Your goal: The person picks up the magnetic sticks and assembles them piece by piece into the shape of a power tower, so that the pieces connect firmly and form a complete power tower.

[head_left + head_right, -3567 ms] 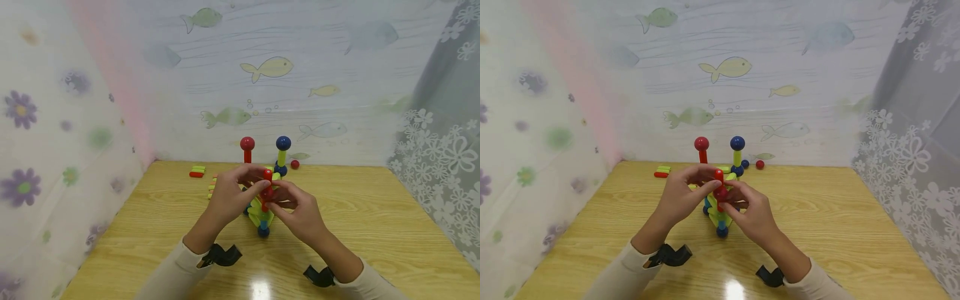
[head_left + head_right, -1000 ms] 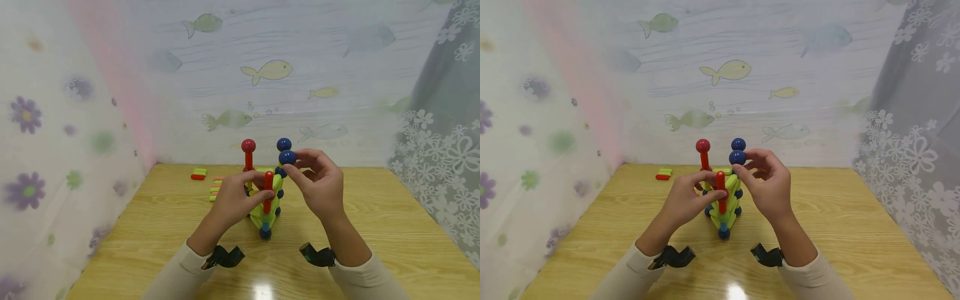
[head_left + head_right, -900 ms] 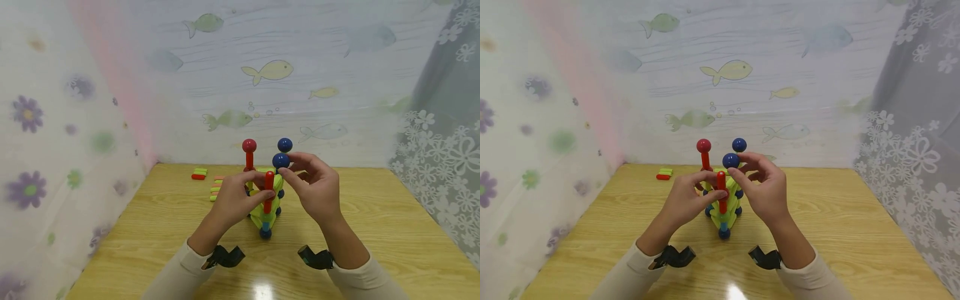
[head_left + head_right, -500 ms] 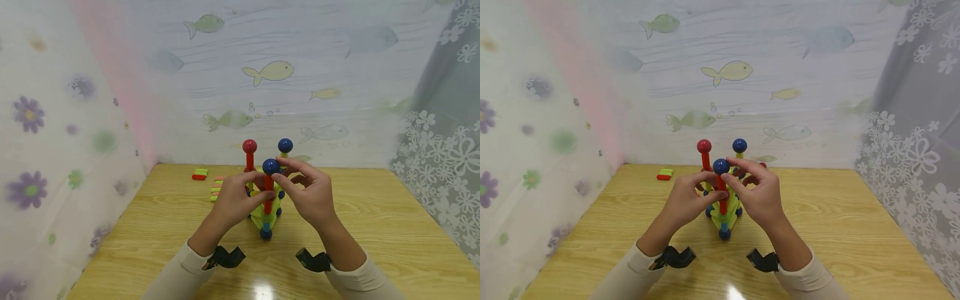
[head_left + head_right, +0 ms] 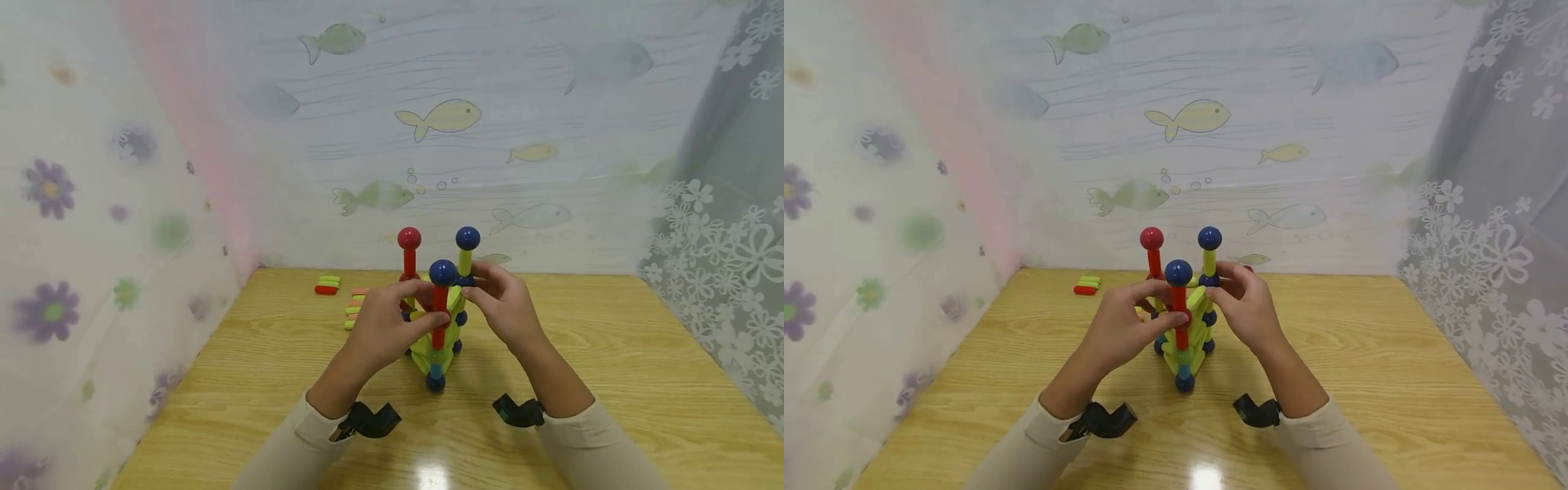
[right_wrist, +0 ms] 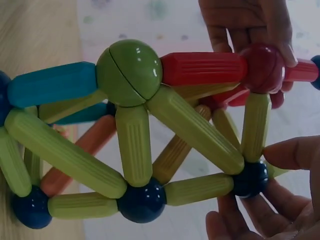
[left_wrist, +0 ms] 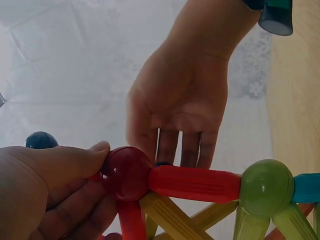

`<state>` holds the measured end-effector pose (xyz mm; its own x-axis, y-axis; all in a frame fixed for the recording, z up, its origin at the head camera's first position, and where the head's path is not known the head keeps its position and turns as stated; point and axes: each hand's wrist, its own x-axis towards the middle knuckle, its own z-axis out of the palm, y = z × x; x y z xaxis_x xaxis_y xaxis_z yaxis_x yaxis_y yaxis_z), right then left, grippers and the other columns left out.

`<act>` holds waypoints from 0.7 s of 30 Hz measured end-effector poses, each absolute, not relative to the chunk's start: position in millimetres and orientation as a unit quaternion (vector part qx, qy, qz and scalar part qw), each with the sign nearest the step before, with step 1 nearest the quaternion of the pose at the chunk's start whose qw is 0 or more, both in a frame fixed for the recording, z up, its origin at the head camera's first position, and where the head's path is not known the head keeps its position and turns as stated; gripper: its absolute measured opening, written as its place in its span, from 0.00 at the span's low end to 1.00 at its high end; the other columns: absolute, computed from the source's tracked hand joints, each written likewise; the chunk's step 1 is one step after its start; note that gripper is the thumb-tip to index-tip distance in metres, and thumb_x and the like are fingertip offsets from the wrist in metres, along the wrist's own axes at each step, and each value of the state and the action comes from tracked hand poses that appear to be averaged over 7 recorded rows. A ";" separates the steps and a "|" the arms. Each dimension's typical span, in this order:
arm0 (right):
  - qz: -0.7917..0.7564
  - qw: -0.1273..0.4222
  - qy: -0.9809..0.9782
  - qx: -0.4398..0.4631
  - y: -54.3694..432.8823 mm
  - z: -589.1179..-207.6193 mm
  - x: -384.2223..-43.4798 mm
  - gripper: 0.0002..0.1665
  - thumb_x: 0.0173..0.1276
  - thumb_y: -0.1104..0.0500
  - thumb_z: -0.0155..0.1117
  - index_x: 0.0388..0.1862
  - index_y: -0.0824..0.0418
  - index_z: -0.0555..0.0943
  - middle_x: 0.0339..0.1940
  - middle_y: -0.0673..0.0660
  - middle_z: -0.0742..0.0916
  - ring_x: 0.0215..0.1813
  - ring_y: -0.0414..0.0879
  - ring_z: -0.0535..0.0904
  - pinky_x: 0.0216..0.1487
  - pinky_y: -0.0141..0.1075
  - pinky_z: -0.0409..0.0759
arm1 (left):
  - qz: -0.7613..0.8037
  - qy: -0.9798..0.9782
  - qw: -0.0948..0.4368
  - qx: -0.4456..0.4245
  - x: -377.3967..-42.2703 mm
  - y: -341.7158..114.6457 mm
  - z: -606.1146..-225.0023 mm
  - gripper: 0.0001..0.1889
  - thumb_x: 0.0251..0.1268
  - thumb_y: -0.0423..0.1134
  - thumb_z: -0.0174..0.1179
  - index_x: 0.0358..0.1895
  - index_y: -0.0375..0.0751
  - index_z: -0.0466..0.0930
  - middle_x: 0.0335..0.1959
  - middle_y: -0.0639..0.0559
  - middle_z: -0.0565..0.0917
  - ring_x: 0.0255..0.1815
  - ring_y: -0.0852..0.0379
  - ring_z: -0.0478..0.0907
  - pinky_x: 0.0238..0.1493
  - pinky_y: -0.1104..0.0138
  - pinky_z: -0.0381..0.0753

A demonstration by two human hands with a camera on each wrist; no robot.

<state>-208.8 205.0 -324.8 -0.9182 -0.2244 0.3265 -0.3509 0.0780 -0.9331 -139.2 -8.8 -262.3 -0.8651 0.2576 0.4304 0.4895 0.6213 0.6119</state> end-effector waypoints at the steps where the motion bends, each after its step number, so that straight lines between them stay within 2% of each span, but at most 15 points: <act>1: 0.647 0.054 -0.736 0.193 206.5 -325.0 -208.3 0.26 0.76 0.56 0.65 0.70 0.59 0.77 0.64 0.57 0.84 0.65 0.55 0.82 0.61 0.37 0.82 | -0.380 -0.888 0.151 -0.210 -139.6 -9.2 -261.8 0.15 0.62 0.44 0.76 0.49 0.47 0.88 0.42 0.60 0.91 0.46 0.62 0.83 0.46 0.57 0.85; 4: 0.638 0.073 -0.743 0.188 211.1 -324.7 -206.0 0.26 0.75 0.54 0.67 0.68 0.59 0.77 0.62 0.57 0.84 0.62 0.54 0.83 0.57 0.30 0.82 | -0.374 -0.891 0.154 -0.207 -142.7 -12.8 -260.2 0.16 0.63 0.44 0.75 0.52 0.48 0.88 0.44 0.60 0.90 0.47 0.61 0.84 0.47 0.61 0.84; 7: 0.636 0.087 -0.743 0.190 217.2 -325.0 -201.6 0.26 0.74 0.53 0.68 0.67 0.60 0.77 0.61 0.57 0.83 0.60 0.51 0.83 0.55 0.26 0.82 | -0.372 -0.893 0.156 -0.200 -147.3 -18.7 -258.8 0.17 0.64 0.46 0.74 0.54 0.50 0.87 0.45 0.62 0.90 0.48 0.60 0.85 0.47 0.61 0.84; 12: 0.621 0.108 -0.752 0.193 228.5 -327.5 -191.8 0.26 0.72 0.51 0.71 0.64 0.59 0.79 0.57 0.56 0.85 0.54 0.44 0.84 0.51 0.26 0.83 | -0.380 -0.897 0.143 -0.175 -156.8 -30.8 -258.5 0.17 0.63 0.51 0.74 0.53 0.55 0.88 0.43 0.64 0.90 0.45 0.64 0.85 0.44 0.61 0.83; 17: 0.603 0.130 -0.760 0.202 237.5 -328.9 -179.9 0.24 0.70 0.51 0.74 0.60 0.58 0.81 0.49 0.55 0.87 0.48 0.41 0.86 0.49 0.28 0.84 | -0.394 -0.897 0.123 -0.157 -163.0 -39.1 -257.6 0.18 0.63 0.55 0.74 0.51 0.53 0.88 0.39 0.64 0.90 0.43 0.64 0.85 0.44 0.60 0.83; 21: 0.598 0.150 -0.758 0.210 240.7 -327.7 -172.6 0.23 0.67 0.53 0.77 0.57 0.59 0.81 0.45 0.54 0.88 0.45 0.41 0.86 0.48 0.25 0.83 | -0.394 -0.899 0.100 -0.162 -165.9 -45.5 -253.8 0.17 0.66 0.56 0.71 0.51 0.53 0.88 0.42 0.63 0.90 0.46 0.62 0.84 0.47 0.59 0.83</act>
